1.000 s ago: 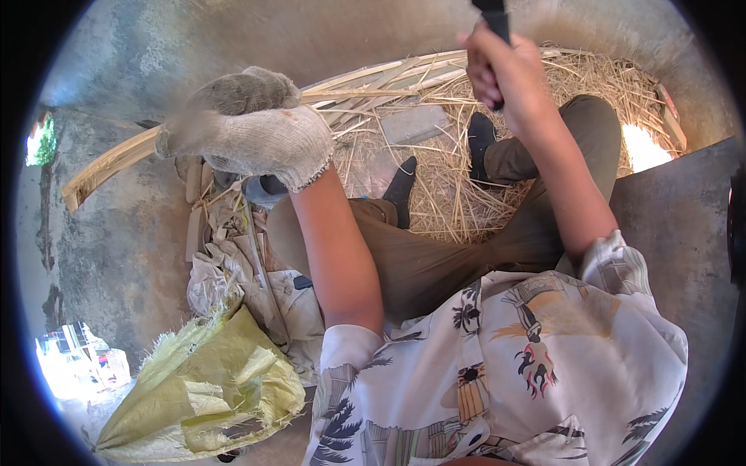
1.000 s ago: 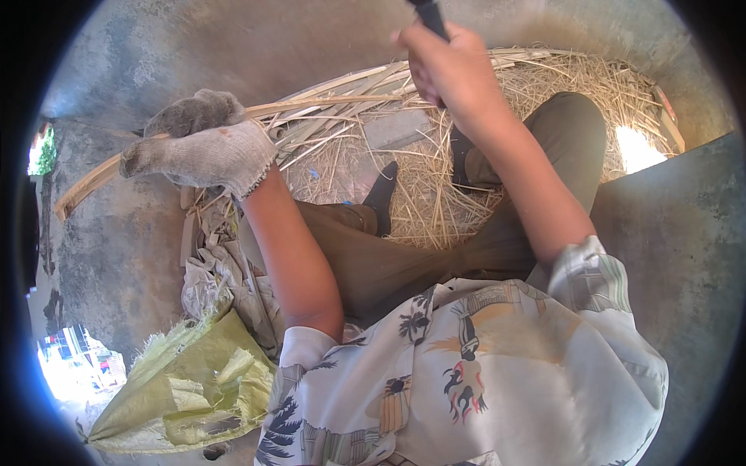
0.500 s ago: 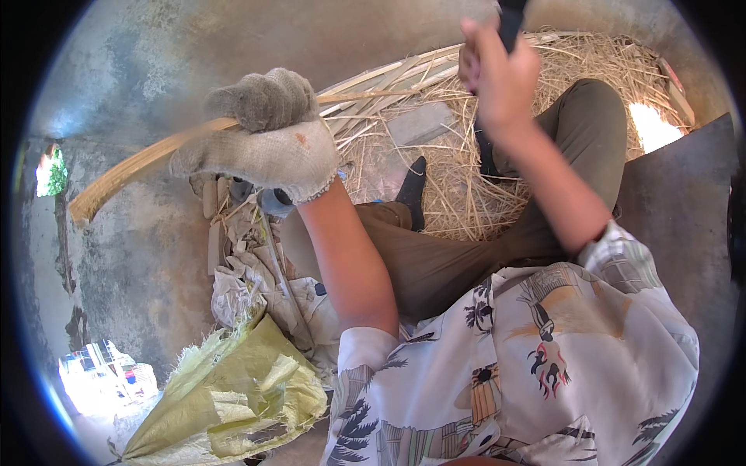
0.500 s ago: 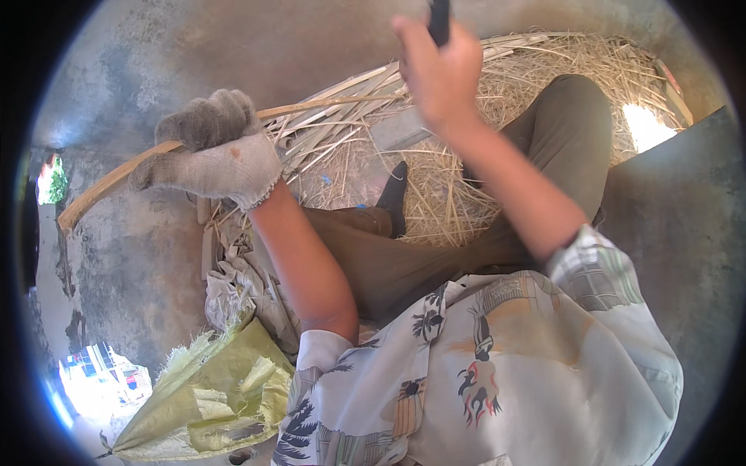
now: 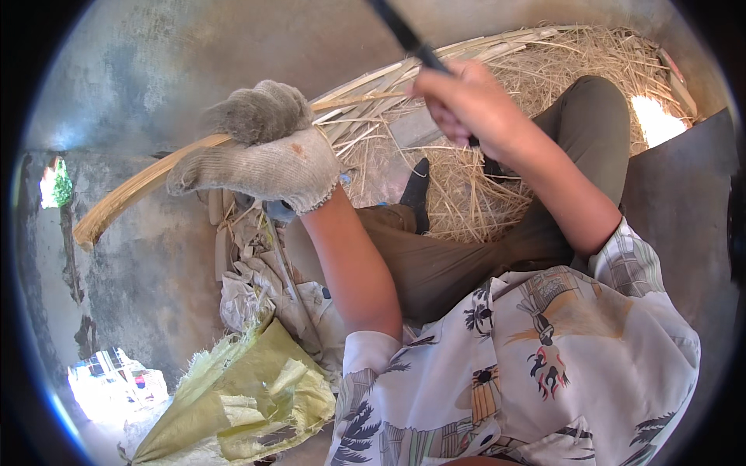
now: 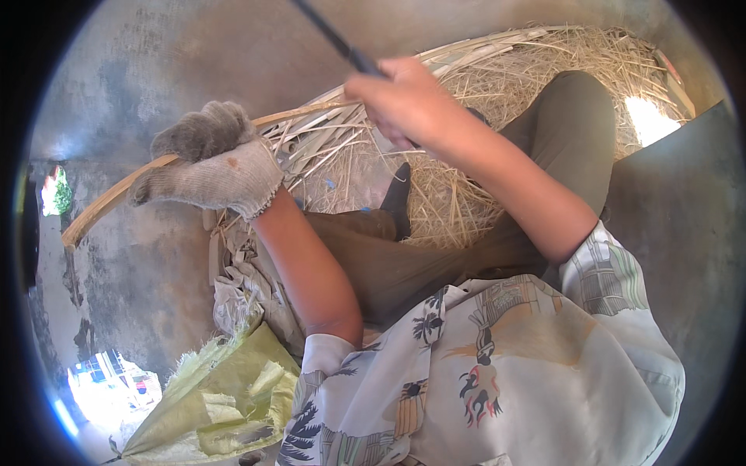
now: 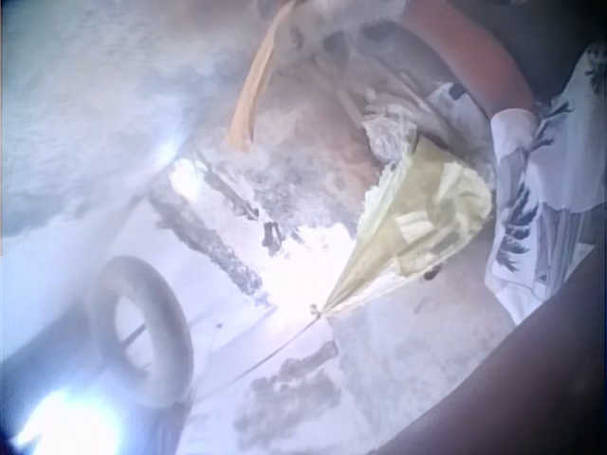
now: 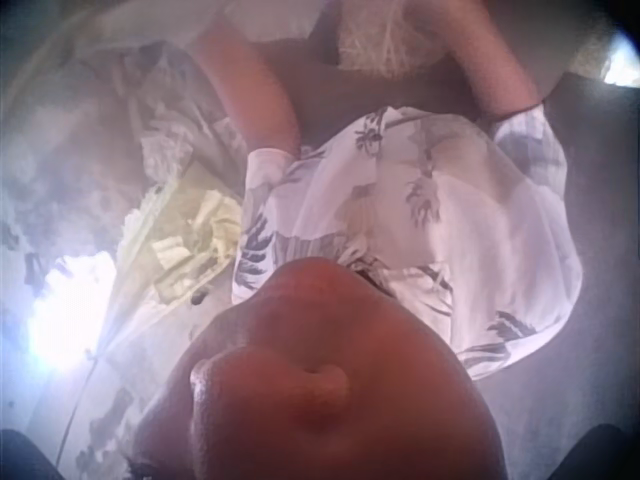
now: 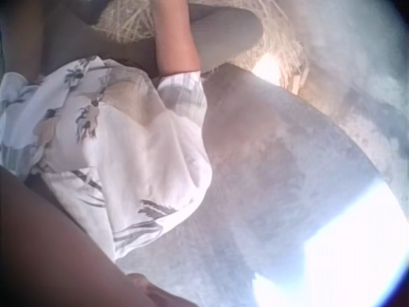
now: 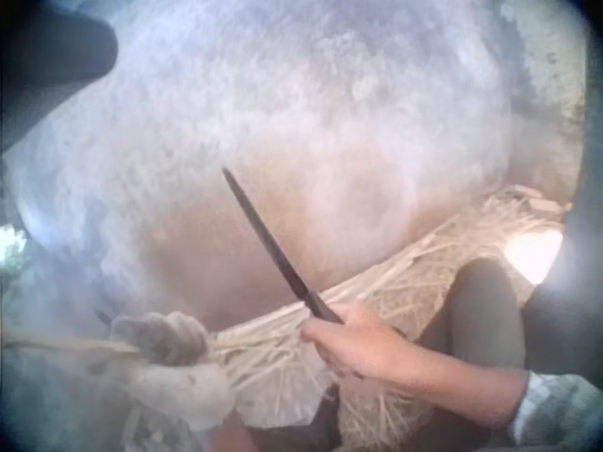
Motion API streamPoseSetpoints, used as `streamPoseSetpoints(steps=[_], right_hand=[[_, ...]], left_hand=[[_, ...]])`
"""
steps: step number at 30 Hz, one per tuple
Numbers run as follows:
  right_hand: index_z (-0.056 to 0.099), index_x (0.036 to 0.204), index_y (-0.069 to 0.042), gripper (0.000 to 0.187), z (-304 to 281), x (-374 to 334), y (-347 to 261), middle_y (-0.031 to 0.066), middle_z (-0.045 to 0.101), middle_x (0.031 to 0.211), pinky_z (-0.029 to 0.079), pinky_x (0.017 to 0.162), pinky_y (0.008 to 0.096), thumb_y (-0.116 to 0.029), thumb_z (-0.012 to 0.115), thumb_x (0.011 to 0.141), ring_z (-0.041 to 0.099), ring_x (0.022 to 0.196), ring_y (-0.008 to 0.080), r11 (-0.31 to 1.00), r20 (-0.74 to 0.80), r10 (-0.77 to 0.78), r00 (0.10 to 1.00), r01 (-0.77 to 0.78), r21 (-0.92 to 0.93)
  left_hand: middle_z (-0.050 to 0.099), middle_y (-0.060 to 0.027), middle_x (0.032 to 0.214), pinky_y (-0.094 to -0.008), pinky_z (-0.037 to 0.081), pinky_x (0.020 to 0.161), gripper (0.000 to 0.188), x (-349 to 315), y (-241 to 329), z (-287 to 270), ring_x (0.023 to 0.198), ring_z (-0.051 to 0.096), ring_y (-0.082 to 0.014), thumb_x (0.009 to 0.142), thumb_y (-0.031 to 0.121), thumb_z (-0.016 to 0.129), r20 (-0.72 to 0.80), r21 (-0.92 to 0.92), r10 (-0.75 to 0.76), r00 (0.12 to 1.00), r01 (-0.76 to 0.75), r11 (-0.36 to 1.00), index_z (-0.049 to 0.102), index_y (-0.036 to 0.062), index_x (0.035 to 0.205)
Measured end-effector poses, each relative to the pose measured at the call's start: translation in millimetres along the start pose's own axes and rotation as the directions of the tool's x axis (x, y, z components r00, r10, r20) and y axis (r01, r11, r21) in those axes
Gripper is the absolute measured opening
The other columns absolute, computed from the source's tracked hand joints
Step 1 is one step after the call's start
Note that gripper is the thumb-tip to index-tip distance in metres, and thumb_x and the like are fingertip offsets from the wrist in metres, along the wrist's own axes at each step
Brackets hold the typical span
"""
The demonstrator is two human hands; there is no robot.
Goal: The person sits cross-legged on the floor and uses a knife to split a long bamboo stick into thin strips. The person holds the bamboo with a gloved left hand and repeatedly slices it with the knife in the right hand, creating a pile of bamboo strips.
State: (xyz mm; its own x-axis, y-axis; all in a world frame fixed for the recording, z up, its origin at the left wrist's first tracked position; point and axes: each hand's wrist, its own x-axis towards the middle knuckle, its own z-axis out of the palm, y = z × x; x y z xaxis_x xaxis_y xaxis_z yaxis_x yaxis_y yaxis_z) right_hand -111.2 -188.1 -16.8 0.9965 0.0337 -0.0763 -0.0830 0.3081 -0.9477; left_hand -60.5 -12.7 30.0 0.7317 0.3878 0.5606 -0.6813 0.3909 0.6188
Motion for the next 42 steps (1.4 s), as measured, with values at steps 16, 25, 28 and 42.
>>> streamPoseSetpoints(steps=[16, 25, 28, 42], right_hand=[[0.055, 0.077, -0.001, 0.019, -40, 61, 165, -0.0037, 0.032, 0.05, 0.029, 0.037, 0.0326, -0.017, 0.06, 0.084, 0.037, 0.04, 0.0145, 0.637, 0.471, 0.661, 0.584, -0.769, 0.06], [0.058, 0.07, 0.01, 0.03, -20, 80, 195, 0.0227, 0.062, 0.063, 0.049, 0.059, 0.0451, -0.019, 0.061, 0.076, 0.059, 0.055, 0.0357, 0.835, -0.159, 0.221, 0.962, -0.271, -0.479], [0.06, 0.073, 0.003, 0.025, -87, 98, 249, 0.0166, 0.06, 0.063, 0.043, 0.046, 0.0412, -0.021, 0.058, 0.081, 0.058, 0.05, 0.0265, 0.657, -0.145, 0.277, 0.95, -0.298, -0.693], [0.067, 0.079, -0.001, 0.027, -43, 78, 218, 0.023, 0.067, 0.073, 0.051, 0.071, 0.0457, -0.027, 0.062, 0.081, 0.067, 0.072, 0.0375, 0.712, -0.068, -0.005, 0.998, -0.044, -0.7]], left_hand=[[0.018, 0.0045, 0.049, -0.0278, 0.014, 0.045, 0.078, 20, 16, -14, 0.046, 0.014, -0.0127, 0.073, 0.095, 0.032, -0.04, -0.208, -0.129, 0.991, 0.118, 0.971, 0.027, 0.0196, 0.054], [0.017, 0.0049, 0.048, -0.0298, 0.01, 0.048, 0.079, -5, 18, 15, 0.047, 0.012, -0.0134, 0.069, 0.098, 0.033, 0.021, -0.09, -0.069, 0.997, 0.071, 0.993, 0.028, 0.0211, 0.051], [0.017, 0.0052, 0.048, -0.0296, 0.01, 0.048, 0.079, -4, 13, 22, 0.046, 0.012, -0.0131, 0.069, 0.098, 0.032, 0.041, -0.119, -0.09, 0.995, 0.095, 0.988, 0.028, 0.0213, 0.051], [0.021, 0.0062, 0.044, -0.0279, 0.012, 0.044, 0.072, 10, 28, -12, 0.04, 0.016, -0.008, 0.084, 0.086, 0.037, 0.359, -0.044, 0.046, 0.932, -0.033, 0.998, 0.029, 0.0227, 0.051]])
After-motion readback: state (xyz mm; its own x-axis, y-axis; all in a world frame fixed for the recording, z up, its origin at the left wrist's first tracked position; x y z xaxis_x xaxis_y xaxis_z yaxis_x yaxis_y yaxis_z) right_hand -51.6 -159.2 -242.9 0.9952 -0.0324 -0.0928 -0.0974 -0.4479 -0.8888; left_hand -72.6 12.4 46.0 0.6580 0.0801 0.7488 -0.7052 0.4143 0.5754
